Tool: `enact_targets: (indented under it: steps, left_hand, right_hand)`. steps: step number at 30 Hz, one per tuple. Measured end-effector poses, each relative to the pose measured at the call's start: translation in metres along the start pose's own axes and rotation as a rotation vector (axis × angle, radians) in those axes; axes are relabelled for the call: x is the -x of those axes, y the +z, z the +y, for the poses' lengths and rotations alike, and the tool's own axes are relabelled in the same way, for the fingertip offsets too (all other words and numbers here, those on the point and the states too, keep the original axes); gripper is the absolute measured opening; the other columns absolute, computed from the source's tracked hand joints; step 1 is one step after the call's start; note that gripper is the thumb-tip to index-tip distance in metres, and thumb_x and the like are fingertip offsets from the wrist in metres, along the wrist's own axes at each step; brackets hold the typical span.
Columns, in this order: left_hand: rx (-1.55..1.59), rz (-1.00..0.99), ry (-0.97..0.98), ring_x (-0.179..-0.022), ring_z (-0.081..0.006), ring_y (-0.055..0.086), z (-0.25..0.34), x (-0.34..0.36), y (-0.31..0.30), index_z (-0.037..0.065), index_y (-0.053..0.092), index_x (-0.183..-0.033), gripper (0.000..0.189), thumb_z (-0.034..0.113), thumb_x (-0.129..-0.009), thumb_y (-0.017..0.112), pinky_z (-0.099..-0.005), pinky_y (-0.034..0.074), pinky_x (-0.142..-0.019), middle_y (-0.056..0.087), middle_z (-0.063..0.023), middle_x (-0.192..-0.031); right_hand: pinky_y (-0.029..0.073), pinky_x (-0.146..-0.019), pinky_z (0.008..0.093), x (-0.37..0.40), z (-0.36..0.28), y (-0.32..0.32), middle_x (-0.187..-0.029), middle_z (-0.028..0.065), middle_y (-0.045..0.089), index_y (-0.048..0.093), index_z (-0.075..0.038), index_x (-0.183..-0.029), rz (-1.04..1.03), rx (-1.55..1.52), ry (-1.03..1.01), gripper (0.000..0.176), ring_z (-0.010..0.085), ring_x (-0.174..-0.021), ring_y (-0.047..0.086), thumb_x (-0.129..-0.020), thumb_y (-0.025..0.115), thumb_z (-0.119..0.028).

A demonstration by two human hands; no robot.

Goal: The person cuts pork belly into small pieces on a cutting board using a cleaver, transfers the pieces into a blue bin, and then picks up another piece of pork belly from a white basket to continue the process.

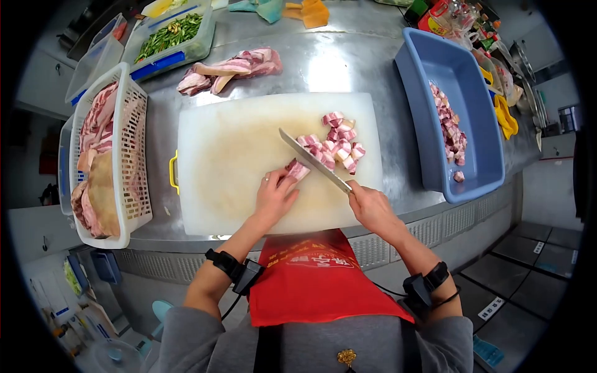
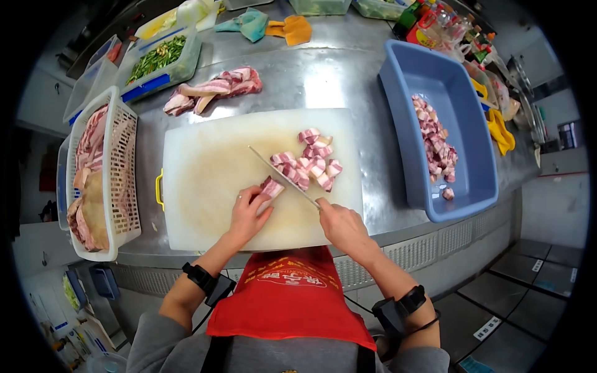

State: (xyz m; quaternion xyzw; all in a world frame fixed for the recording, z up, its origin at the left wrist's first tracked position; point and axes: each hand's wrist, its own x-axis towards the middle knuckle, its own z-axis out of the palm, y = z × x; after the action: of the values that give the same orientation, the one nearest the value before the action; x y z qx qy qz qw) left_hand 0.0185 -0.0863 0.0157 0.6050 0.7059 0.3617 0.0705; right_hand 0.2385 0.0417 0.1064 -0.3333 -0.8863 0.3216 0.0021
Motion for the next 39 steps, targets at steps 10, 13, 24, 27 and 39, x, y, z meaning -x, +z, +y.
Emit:
enact_targets:
  steps: [10,13,24,27,39]
  left_hand:
    - [0.057,0.001,0.047,-0.099,-0.0310,0.056,-0.007,0.002,0.005,0.005,0.062,-0.100,0.029,0.003,-0.073,0.071,-0.0398,0.048,-0.086,0.061,-0.0094,-0.104]
    - [0.061,0.008,0.055,-0.099,-0.0313,0.057,-0.009,0.000,0.007,0.005,0.062,-0.100,0.029,0.002,-0.073,0.070,-0.0400,0.048,-0.086,0.061,-0.0097,-0.104]
    - [0.006,-0.012,-0.005,-0.101,-0.0330,0.053,-0.007,0.020,-0.009,0.006,0.062,-0.102,0.034,0.006,-0.071,0.073,-0.0406,0.047,-0.085,0.056,-0.0121,-0.110]
    - [0.001,-0.011,0.029,-0.100,-0.0323,0.053,-0.007,0.019,-0.008,0.005,0.062,-0.103,0.034,0.005,-0.071,0.072,-0.0408,0.047,-0.085,0.056,-0.0115,-0.109]
    - [0.006,-0.003,0.004,-0.102,-0.0325,0.055,-0.003,0.021,-0.005,0.005,0.061,-0.103,0.034,0.002,-0.071,0.072,-0.0409,0.048,-0.084,0.057,-0.0119,-0.107]
  right_hand:
    - [0.049,-0.058,0.0519,-0.005,-0.028,-0.005,-0.076,0.0240,0.062,0.050,-0.004,-0.107,-0.134,0.040,-0.027,0.019,0.0427,-0.065,0.062,-0.089,0.050,-0.008]
    - [0.049,-0.058,0.0519,-0.043,-0.029,0.026,-0.076,0.0233,0.062,0.049,-0.003,-0.108,-0.083,0.034,-0.073,0.021,0.0429,-0.065,0.061,-0.088,0.051,-0.007]
    - [0.049,-0.061,0.0518,0.000,-0.007,-0.001,-0.076,0.0201,0.063,0.050,-0.004,-0.107,-0.047,0.010,-0.045,0.018,0.0427,-0.069,0.061,-0.090,0.050,-0.009]
    - [0.049,-0.061,0.0515,0.005,-0.016,-0.011,-0.075,0.0209,0.062,0.050,-0.004,-0.108,-0.093,-0.035,-0.040,0.019,0.0429,-0.068,0.061,-0.090,0.050,-0.009]
    - [0.048,-0.059,0.0514,-0.046,-0.035,0.046,-0.074,0.0222,0.061,0.048,-0.003,-0.110,-0.028,-0.006,-0.185,0.022,0.0428,-0.067,0.060,-0.089,0.051,-0.007]
